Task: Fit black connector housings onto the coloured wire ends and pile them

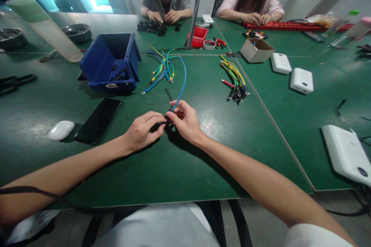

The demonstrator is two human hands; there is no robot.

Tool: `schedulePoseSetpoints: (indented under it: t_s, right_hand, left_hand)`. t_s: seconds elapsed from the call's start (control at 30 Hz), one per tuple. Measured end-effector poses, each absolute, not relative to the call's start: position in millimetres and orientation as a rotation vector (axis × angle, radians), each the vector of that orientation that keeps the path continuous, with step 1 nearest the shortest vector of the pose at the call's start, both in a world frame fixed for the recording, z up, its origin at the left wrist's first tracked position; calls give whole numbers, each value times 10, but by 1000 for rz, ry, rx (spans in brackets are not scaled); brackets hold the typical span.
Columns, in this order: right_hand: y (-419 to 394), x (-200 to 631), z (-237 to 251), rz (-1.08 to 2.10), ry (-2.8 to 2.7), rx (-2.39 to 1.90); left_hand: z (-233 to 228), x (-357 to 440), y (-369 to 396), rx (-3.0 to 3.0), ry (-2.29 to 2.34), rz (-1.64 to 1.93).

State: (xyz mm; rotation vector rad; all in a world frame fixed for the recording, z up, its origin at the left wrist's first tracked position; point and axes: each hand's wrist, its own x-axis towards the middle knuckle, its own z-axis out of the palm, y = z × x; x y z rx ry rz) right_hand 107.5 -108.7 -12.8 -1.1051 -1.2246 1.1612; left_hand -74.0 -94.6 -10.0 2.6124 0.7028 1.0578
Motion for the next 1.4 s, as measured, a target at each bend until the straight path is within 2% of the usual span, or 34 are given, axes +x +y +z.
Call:
schedulePoseSetpoints:
  t_s: [0.23,0.47,1.4]
  right_hand:
    - [-1102,1087,-116,1115,-1246,-1095]
    - [-1108,1098,-86,1057,-1266,-1125]
    - [-1146,1076,-89,1029,-1299,-1157]
  left_hand:
    - [-19,-711,-878,1997,887,746]
    - [-17,-688,-874,1700,835,704]
    - [-61,-704,-881,1709,908,834]
